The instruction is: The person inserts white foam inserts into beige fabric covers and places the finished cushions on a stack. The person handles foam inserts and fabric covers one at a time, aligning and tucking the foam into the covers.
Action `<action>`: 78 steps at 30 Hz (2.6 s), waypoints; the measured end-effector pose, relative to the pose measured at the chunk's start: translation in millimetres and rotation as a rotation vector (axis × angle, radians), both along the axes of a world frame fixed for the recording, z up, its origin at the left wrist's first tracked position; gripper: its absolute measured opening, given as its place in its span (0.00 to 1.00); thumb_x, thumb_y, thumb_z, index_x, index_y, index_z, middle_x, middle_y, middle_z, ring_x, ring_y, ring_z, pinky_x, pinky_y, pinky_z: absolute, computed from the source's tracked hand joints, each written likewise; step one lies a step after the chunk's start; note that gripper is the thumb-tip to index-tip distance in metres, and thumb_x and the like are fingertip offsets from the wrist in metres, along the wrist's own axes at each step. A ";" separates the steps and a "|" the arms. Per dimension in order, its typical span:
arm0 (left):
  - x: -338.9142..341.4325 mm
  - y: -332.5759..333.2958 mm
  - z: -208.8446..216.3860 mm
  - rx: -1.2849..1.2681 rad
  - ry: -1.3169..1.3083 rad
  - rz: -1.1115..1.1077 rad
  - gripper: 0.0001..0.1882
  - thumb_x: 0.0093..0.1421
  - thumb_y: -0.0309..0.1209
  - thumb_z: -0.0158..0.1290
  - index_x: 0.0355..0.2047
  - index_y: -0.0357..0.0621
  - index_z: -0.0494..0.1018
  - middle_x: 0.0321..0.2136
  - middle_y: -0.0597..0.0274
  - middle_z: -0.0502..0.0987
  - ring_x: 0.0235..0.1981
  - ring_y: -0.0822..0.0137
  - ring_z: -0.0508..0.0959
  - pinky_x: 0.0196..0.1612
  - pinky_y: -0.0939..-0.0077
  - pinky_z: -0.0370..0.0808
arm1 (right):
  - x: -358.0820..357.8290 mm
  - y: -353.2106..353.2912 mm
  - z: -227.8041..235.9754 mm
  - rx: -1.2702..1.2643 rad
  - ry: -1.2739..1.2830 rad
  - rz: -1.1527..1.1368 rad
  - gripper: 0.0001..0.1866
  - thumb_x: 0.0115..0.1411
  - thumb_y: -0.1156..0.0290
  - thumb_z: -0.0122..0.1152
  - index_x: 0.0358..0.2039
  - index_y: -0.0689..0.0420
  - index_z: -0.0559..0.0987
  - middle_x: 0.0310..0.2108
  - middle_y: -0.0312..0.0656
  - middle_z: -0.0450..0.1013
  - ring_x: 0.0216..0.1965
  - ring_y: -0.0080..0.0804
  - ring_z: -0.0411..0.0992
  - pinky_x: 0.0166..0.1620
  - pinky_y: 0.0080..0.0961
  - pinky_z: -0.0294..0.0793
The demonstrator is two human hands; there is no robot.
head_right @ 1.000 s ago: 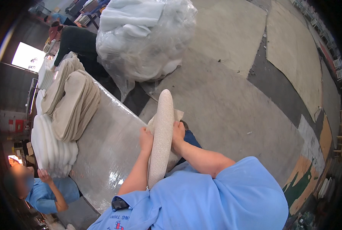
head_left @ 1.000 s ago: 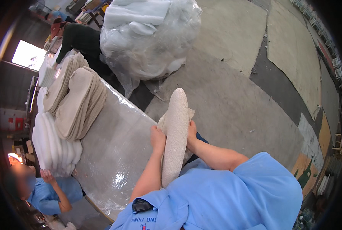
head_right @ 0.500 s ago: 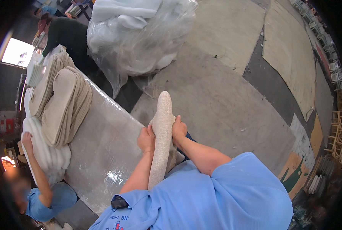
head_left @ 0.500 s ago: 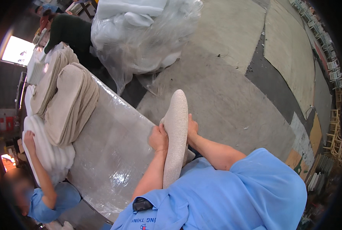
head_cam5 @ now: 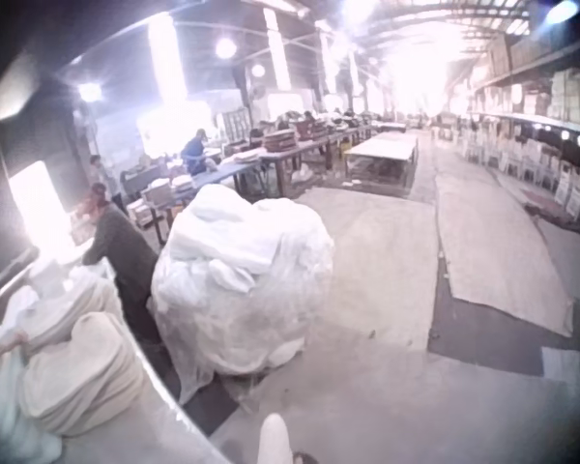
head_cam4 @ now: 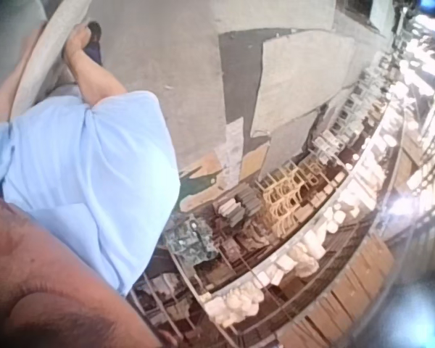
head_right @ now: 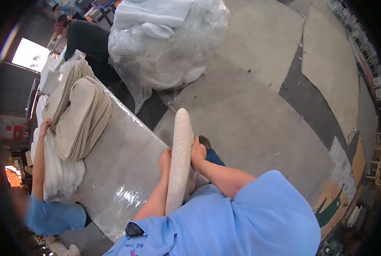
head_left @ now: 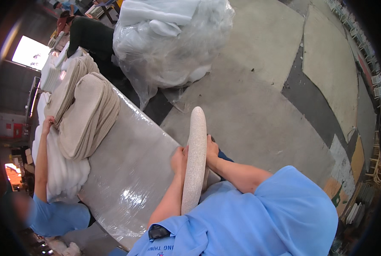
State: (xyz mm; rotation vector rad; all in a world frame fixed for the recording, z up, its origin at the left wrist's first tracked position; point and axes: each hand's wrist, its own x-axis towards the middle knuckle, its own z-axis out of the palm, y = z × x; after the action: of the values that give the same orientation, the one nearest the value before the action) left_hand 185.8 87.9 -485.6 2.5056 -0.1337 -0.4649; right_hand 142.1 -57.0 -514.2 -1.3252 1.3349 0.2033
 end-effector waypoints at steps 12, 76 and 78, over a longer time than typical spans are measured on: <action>7.2 -34.9 18.9 0.039 0.177 -0.055 0.29 0.72 0.54 0.52 0.36 0.35 0.82 0.33 0.40 0.84 0.35 0.41 0.84 0.42 0.51 0.78 | -48.5 4.0 -21.3 0.411 -0.208 -0.283 0.42 0.79 0.41 0.37 0.64 0.73 0.75 0.65 0.64 0.72 0.68 0.57 0.70 0.67 0.43 0.68; -137.1 177.2 63.8 0.076 0.509 0.161 0.28 0.66 0.55 0.61 0.44 0.38 0.82 0.47 0.48 0.84 0.48 0.53 0.83 0.48 0.58 0.78 | -51.3 -92.3 136.9 -0.050 -0.770 0.754 0.14 0.68 0.66 0.63 0.28 0.62 0.82 0.31 0.34 0.78 0.37 0.21 0.72 0.45 0.24 0.71; -132.5 170.3 57.8 0.127 0.464 0.095 0.27 0.65 0.54 0.62 0.41 0.38 0.82 0.45 0.45 0.84 0.47 0.48 0.83 0.47 0.55 0.78 | -40.7 -100.9 153.7 -0.091 -0.456 1.049 0.16 0.68 0.63 0.63 0.29 0.62 0.83 0.30 0.36 0.79 0.37 0.22 0.73 0.45 0.27 0.72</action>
State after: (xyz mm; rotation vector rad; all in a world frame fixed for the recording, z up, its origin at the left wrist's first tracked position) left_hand 53.4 258.3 -427.8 2.4379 0.1996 -1.0230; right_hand 101.4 -157.9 -360.5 -1.9076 0.1809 0.5122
